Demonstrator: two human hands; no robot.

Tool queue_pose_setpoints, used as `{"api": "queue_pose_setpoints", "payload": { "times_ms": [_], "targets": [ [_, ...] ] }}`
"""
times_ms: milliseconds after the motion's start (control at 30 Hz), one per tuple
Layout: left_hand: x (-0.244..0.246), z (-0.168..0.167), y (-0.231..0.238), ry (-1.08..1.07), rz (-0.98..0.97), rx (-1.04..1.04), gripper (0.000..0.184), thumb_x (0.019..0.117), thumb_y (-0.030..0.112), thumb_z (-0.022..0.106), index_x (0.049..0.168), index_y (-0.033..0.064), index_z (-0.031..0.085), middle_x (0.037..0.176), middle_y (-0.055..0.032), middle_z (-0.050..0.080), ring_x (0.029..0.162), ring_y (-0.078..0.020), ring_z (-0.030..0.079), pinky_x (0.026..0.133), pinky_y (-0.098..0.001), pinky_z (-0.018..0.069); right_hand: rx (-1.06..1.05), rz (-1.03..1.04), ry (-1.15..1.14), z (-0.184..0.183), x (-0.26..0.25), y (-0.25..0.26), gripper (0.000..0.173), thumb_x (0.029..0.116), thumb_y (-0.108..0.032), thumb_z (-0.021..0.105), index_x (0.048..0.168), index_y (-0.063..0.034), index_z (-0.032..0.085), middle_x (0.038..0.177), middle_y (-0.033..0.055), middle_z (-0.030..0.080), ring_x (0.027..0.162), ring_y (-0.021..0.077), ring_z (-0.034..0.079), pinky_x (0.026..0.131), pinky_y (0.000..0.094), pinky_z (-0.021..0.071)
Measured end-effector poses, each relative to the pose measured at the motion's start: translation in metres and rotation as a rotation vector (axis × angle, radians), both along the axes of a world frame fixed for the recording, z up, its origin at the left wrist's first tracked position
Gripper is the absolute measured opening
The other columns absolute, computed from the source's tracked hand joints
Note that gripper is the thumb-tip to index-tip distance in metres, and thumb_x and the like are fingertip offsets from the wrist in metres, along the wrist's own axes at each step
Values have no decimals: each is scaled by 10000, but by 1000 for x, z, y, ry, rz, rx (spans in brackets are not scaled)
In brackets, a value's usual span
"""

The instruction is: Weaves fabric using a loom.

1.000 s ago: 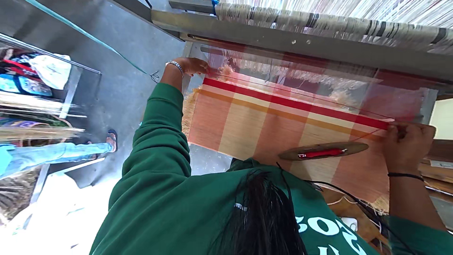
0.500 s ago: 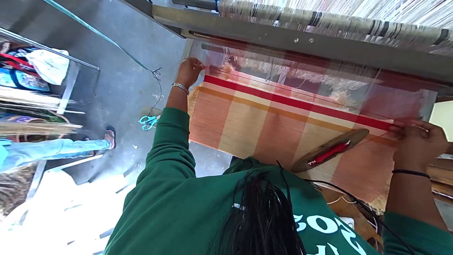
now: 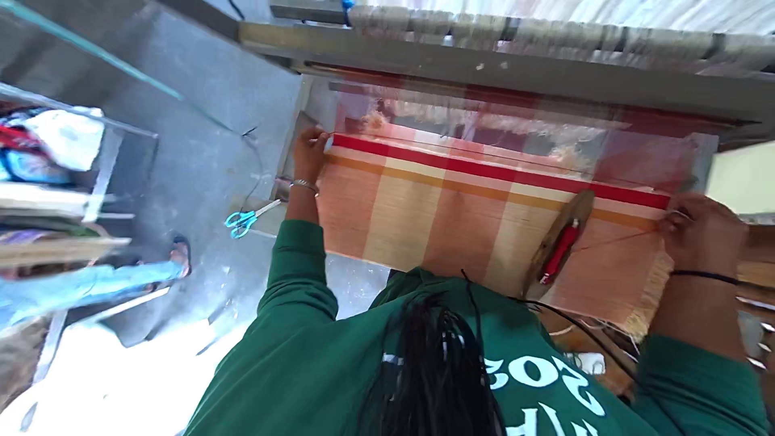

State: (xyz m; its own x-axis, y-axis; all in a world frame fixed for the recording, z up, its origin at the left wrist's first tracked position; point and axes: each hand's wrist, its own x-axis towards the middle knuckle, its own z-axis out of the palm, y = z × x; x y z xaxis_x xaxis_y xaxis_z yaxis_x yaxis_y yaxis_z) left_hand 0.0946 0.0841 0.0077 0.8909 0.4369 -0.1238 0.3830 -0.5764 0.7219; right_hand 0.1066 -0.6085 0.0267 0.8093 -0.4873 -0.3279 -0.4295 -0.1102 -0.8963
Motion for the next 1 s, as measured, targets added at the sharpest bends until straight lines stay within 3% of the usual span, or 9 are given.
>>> {"api": "queue_pose_setpoints", "payload": {
  "times_ms": [33, 100, 200, 300, 467, 633, 733, 867, 1000],
  "targets": [
    [-1, -2, 0, -20, -1, -10, 366, 1063, 257, 545, 1257, -40, 633, 1218, -232, 671, 1101, -301, 670, 1015, -480, 513, -107, 15, 51, 6, -1, 6, 249, 1045, -233, 552, 1230, -71, 591, 912, -29, 599, 669, 29, 551, 639, 215, 512],
    [0, -7, -7, -61, -11, -58, 402, 1056, 288, 561, 1260, -52, 626, 1208, -234, 670, 1099, -272, 666, 1014, -457, 521, -262, 38, 140, 14, -5, 6, 411, 1023, -317, 605, 1304, -17, 614, 1156, 143, 658, 936, 191, 643, 877, 412, 547],
    [2, -7, -24, -105, 57, -147, 434, 1040, 294, 570, 1287, -61, 594, 1215, -204, 652, 1066, -176, 644, 985, -381, 521, -413, 64, 172, 9, 2, -12, 361, 997, -270, 651, 1194, 30, 687, 1148, 235, 693, 1020, 334, 680, 941, 552, 537],
    [0, -7, -32, -160, 134, -191, 413, 1033, 238, 563, 1287, -87, 571, 1207, -172, 640, 1024, -112, 625, 961, -309, 510, -441, 91, 165, 5, 7, -19, 331, 990, -254, 658, 1173, 17, 705, 1127, 223, 705, 1019, 341, 688, 946, 560, 535],
    [2, -12, -32, -181, 121, -215, 319, 1025, 206, 572, 1220, -47, 583, 1087, -53, 607, 932, -20, 578, 897, -242, 495, -362, -2, 87, -9, 7, -20, 297, 1000, -230, 630, 1163, 11, 690, 1045, 178, 700, 839, 260, 679, 818, 491, 567],
    [2, -12, -31, -138, 89, -148, 350, 1050, 240, 536, 1256, -41, 562, 1138, -104, 592, 981, -70, 572, 919, -283, 483, -341, -41, 66, -20, 5, -23, 273, 1001, -217, 636, 1144, 9, 691, 983, 153, 694, 766, 209, 653, 767, 438, 566],
    [1, -11, -36, -127, 102, -124, 388, 1056, 255, 517, 1298, -47, 534, 1196, -156, 584, 1044, -129, 565, 959, -336, 468, -390, -11, 103, -15, 4, -23, 270, 988, -234, 666, 1125, -7, 717, 1036, 171, 714, 876, 267, 681, 837, 497, 552],
    [2, -12, -42, -176, 141, -156, 321, 1044, 210, 548, 1253, -34, 566, 1126, -97, 587, 975, -57, 560, 911, -262, 475, -383, -9, 112, -14, 1, -26, 279, 980, -245, 682, 1126, -12, 730, 1064, 180, 713, 925, 290, 674, 865, 518, 536],
    [1, 0, -46, -135, 175, -148, 379, 1043, 203, 573, 1282, -91, 587, 1217, -226, 645, 1082, -196, 627, 996, -376, 501, -324, 103, 143, -5, -18, -27, 409, 1010, -345, 639, 1288, -45, 647, 1241, 190, 670, 1075, 311, 673, 951, 531, 544]
  ]
}}
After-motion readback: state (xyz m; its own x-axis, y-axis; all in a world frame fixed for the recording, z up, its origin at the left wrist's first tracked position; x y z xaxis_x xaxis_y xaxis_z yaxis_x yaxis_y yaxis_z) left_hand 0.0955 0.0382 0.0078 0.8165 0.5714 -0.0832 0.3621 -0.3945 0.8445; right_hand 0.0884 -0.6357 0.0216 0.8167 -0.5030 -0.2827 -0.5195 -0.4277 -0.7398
